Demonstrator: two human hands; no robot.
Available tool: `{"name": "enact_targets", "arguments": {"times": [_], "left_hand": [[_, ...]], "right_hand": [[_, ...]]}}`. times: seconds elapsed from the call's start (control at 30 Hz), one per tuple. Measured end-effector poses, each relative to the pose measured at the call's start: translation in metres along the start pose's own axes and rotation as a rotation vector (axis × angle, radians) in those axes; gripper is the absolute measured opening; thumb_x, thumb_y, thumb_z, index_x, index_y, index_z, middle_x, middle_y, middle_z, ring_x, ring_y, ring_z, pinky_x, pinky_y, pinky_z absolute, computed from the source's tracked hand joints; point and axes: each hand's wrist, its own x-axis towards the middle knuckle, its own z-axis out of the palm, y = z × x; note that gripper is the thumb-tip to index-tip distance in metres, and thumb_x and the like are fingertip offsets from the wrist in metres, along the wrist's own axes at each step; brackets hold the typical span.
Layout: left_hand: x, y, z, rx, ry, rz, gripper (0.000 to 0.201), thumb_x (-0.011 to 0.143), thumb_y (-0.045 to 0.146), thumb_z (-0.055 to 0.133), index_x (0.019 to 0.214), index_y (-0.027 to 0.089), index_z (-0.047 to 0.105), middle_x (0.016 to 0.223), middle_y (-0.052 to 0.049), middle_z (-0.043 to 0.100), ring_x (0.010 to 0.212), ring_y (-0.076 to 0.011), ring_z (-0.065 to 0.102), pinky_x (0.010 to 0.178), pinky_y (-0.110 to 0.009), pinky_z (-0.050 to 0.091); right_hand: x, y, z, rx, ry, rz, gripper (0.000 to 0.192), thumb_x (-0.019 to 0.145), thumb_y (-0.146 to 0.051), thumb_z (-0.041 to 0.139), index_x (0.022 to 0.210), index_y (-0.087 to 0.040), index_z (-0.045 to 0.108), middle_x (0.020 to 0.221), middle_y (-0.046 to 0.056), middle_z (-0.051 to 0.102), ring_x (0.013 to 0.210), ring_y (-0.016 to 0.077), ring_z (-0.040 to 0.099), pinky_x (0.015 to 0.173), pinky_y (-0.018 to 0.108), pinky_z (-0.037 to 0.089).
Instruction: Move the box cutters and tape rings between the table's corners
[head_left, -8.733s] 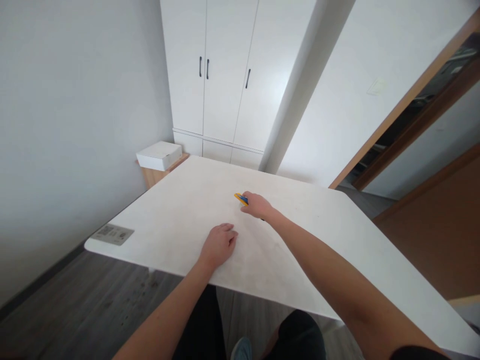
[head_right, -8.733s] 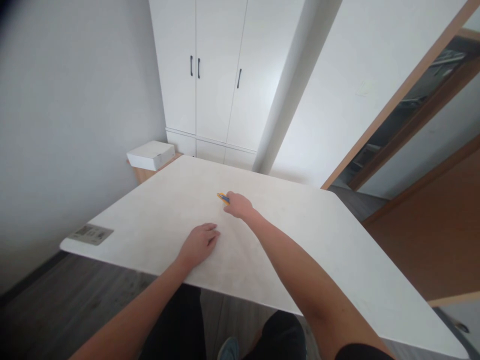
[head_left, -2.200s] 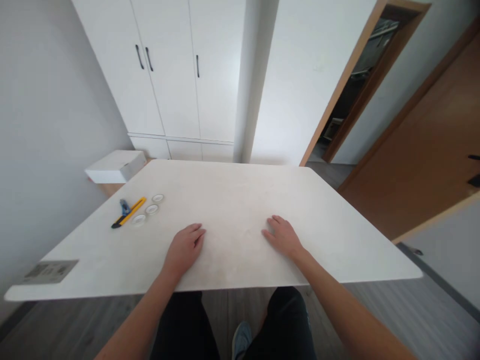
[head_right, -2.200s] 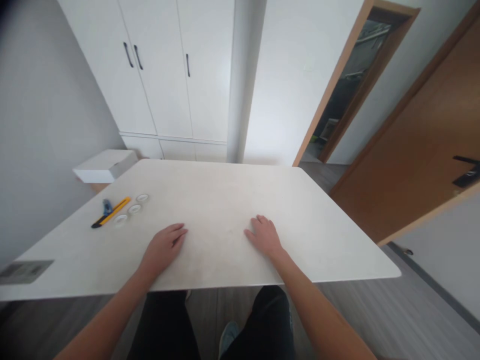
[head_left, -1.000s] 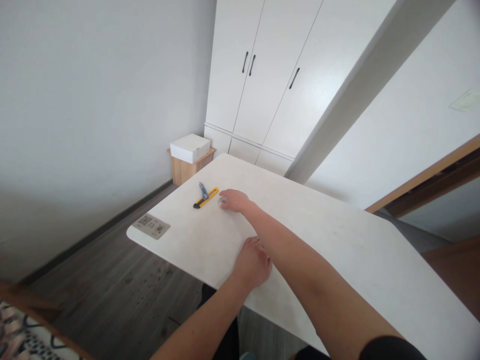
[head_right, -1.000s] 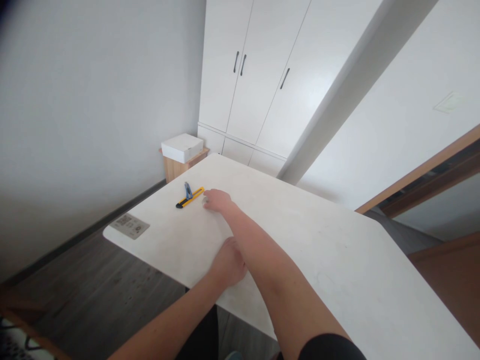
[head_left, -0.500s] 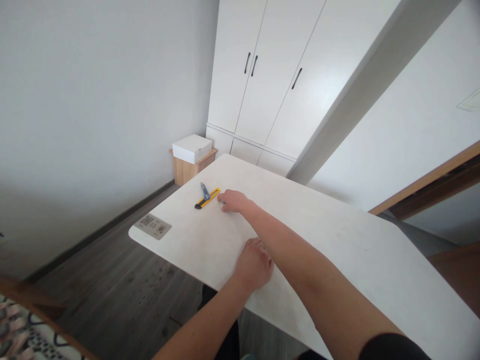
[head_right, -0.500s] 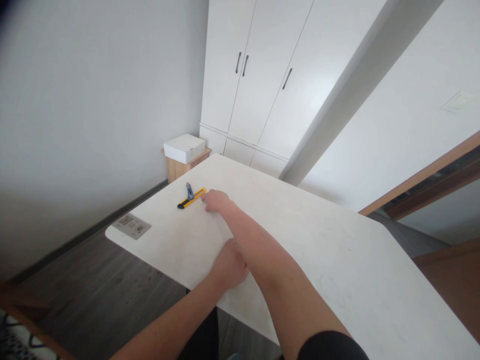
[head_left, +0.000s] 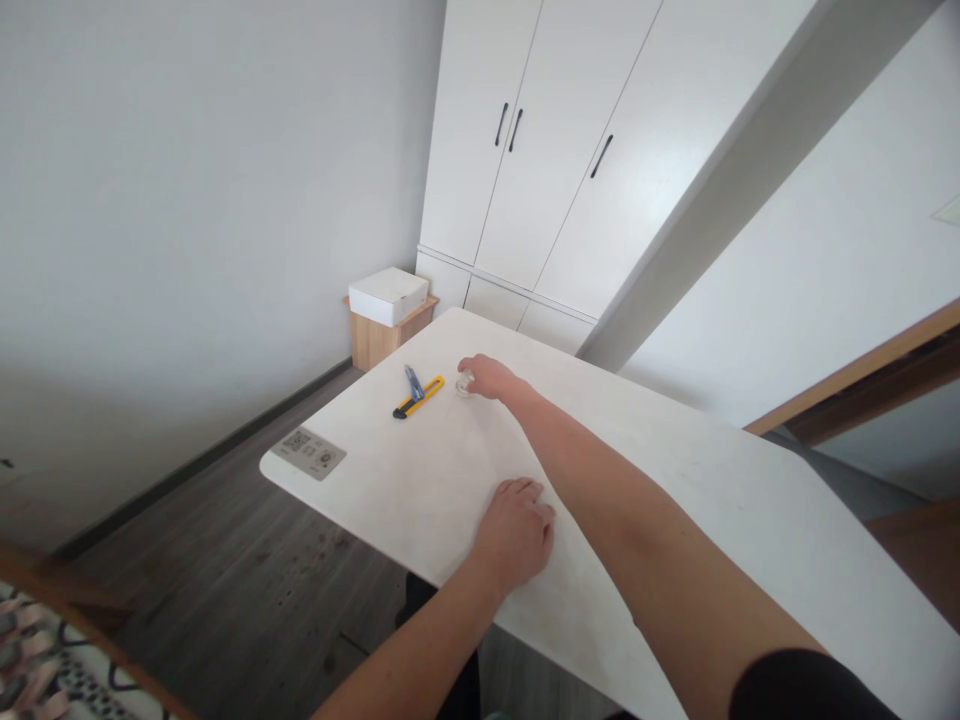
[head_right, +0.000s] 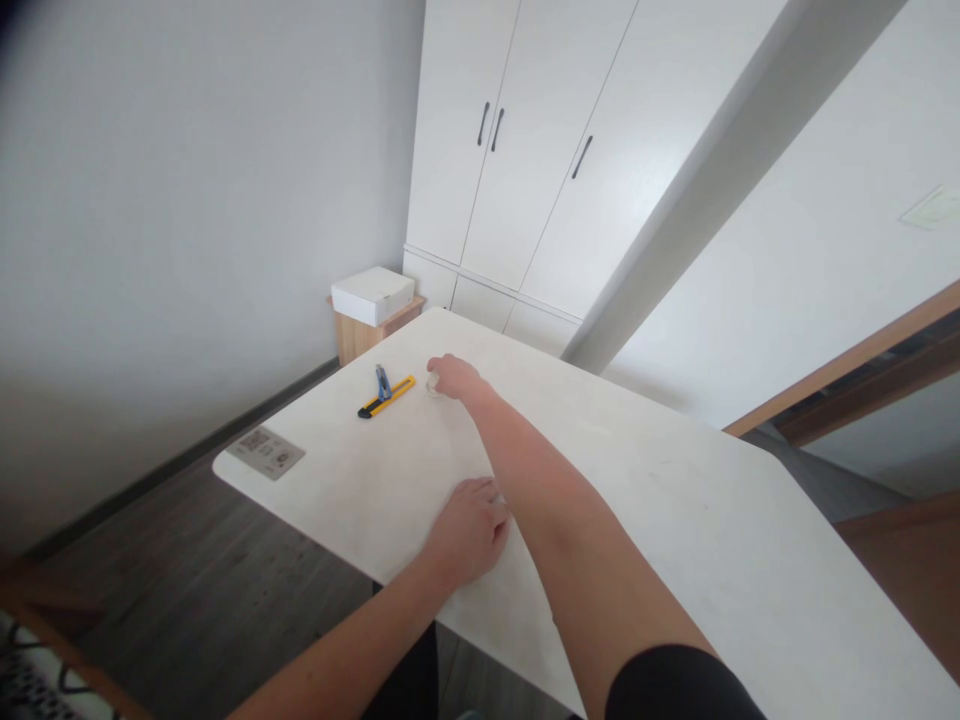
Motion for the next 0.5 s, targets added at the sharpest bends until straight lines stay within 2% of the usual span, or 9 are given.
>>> {"name": "enact_targets", "arguments": {"times": [0.3, 0.5], "left_hand": [[0.001, 0.001, -0.002, -0.013, 0.009, -0.002, 0.019, 0.088, 0.020, 0.054, 0.088, 0.019, 0.074, 0.111, -0.011, 0.070, 0.112, -0.0250, 0.059, 0.105, -0.045, 0.043], [0.001, 0.001, -0.002, -0.001, -0.002, -0.011, 0.020, 0.090, 0.021, 0.053, 0.088, 0.019, 0.074, 0.113, -0.011, 0.070, 0.113, -0.0245, 0.058, 0.106, -0.044, 0.042]], "right_hand": [[0.019, -0.002, 0.014, -0.068, -0.102, -0.007, 0.050, 0.085, -0.027, 0.066, 0.134, -0.030, 0.058, 0.135, 0.009, 0.061, 0.116, 0.0284, 0.061, 0.084, 0.036, 0.052], [0.025, 0.000, 0.015, -0.093, -0.143, -0.061, 0.059, 0.081, -0.027, 0.070, 0.138, -0.029, 0.055, 0.136, 0.011, 0.061, 0.117, 0.0290, 0.061, 0.085, 0.035, 0.051]]}}
